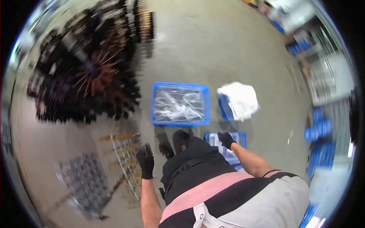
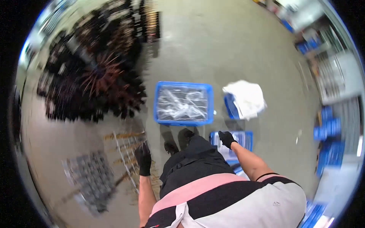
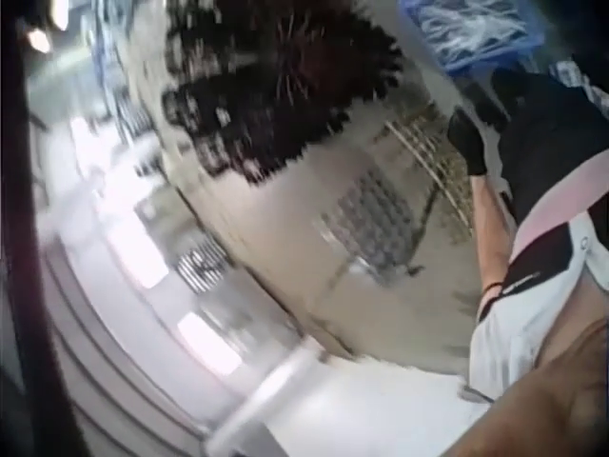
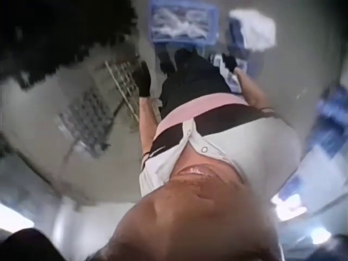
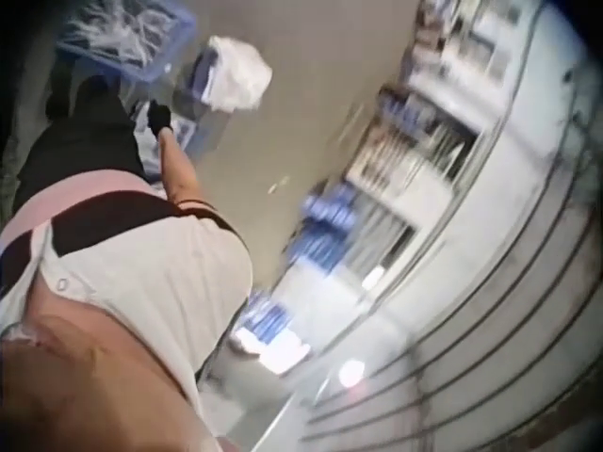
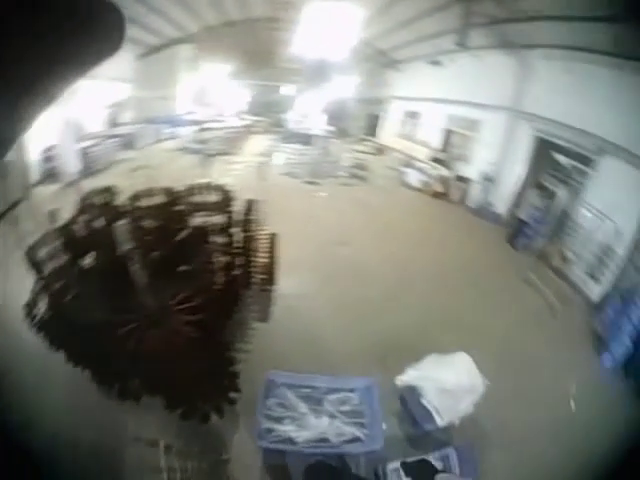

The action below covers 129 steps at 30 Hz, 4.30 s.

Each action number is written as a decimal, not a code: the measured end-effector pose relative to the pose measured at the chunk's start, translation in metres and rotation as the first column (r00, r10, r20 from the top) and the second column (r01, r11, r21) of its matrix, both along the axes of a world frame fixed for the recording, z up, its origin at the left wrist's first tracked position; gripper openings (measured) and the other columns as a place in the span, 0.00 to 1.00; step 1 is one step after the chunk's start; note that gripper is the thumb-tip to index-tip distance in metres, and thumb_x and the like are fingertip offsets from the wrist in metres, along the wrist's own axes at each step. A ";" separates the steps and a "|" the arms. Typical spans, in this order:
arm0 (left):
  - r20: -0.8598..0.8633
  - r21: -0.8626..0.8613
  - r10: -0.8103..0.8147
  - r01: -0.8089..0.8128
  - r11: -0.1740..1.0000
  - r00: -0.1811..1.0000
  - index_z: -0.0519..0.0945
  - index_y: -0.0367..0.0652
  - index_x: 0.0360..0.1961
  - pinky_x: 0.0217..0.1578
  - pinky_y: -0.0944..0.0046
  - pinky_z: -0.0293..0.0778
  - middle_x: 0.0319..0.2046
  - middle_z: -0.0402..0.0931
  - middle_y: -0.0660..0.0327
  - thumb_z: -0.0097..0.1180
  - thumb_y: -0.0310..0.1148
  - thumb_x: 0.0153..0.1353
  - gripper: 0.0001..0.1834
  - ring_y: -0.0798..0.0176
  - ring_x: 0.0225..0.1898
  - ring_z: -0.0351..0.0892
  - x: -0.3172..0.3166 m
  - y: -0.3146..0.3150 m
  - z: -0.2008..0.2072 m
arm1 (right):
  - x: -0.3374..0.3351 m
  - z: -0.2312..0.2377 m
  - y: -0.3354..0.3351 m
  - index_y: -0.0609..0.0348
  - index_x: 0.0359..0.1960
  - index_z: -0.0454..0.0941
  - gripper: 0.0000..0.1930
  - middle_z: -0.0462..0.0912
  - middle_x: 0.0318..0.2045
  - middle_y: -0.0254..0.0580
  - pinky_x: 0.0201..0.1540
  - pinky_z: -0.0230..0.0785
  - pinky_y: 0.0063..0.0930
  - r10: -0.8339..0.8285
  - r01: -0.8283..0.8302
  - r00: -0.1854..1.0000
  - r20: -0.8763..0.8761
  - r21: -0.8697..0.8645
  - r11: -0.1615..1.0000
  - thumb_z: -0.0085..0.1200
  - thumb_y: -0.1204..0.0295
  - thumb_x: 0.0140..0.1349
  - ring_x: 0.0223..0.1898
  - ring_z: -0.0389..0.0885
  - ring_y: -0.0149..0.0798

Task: Packaging small mechanical components from a blue bin into a larger storage container.

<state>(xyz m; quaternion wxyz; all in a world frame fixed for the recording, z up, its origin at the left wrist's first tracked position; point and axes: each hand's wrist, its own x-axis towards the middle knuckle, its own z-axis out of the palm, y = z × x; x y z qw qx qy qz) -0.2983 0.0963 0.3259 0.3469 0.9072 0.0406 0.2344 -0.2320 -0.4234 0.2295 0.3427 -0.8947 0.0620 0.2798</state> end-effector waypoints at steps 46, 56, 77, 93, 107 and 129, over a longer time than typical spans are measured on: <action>-0.478 0.217 -0.691 0.835 0.505 0.542 0.79 0.53 0.28 0.27 0.45 0.70 0.22 0.75 0.64 0.55 0.49 0.60 0.13 0.55 0.30 0.76 0.439 -0.321 -0.223 | -0.054 -0.103 -0.264 0.51 0.48 0.81 0.17 0.86 0.44 0.38 0.36 0.76 0.39 -0.639 0.881 0.192 -0.745 -0.156 0.447 0.57 0.58 0.62 0.43 0.86 0.38; -0.438 0.543 -0.414 0.602 0.586 0.798 0.75 0.54 0.20 0.27 0.48 0.69 0.23 0.75 0.63 0.55 0.40 0.57 0.10 0.56 0.30 0.76 0.644 -0.329 -0.183 | 0.283 -0.131 -0.353 0.51 0.35 0.80 0.06 0.84 0.34 0.44 0.40 0.76 0.41 -0.087 0.099 0.995 0.050 -0.354 0.930 0.54 0.67 0.60 0.39 0.84 0.47; -0.488 -0.002 -0.871 0.998 0.060 0.051 0.76 0.53 0.21 0.28 0.50 0.72 0.25 0.76 0.64 0.56 0.36 0.52 0.05 0.59 0.29 0.77 1.081 -0.686 -0.142 | 0.503 -0.054 -0.478 0.63 0.33 0.79 0.11 0.85 0.32 0.50 0.36 0.77 0.37 -0.963 0.932 -0.004 -0.268 0.348 -0.101 0.55 0.66 0.61 0.32 0.85 0.41; -0.647 -0.697 -0.716 0.585 0.415 -0.262 0.78 0.46 0.31 0.21 0.64 0.72 0.23 0.78 0.62 0.57 0.39 0.62 0.09 0.64 0.22 0.78 1.273 -0.927 -0.134 | 0.591 -0.130 -0.220 0.55 0.48 0.75 0.14 0.86 0.39 0.41 0.38 0.77 0.45 -0.621 0.750 -0.566 -0.542 -0.027 -0.660 0.49 0.62 0.67 0.40 0.85 0.42; -0.803 -0.593 -0.306 0.730 0.340 -0.511 0.76 0.44 0.28 0.20 0.62 0.72 0.23 0.78 0.61 0.53 0.41 0.65 0.13 0.65 0.20 0.77 1.220 -0.923 -0.150 | 0.634 -0.087 -0.189 0.52 0.30 0.80 0.12 0.81 0.30 0.48 0.37 0.73 0.49 -0.989 0.941 -0.137 0.056 -0.305 -0.148 0.61 0.59 0.51 0.35 0.81 0.54; -0.688 -0.440 -0.523 0.863 -0.250 -0.503 0.78 0.44 0.31 0.23 0.64 0.76 0.25 0.80 0.60 0.54 0.30 0.61 0.04 0.63 0.24 0.81 1.208 -0.931 -0.169 | 0.621 -0.076 -0.271 0.54 0.32 0.80 0.13 0.82 0.35 0.50 0.45 0.74 0.43 -0.967 0.928 0.188 0.175 -0.355 0.116 0.57 0.58 0.54 0.44 0.81 0.53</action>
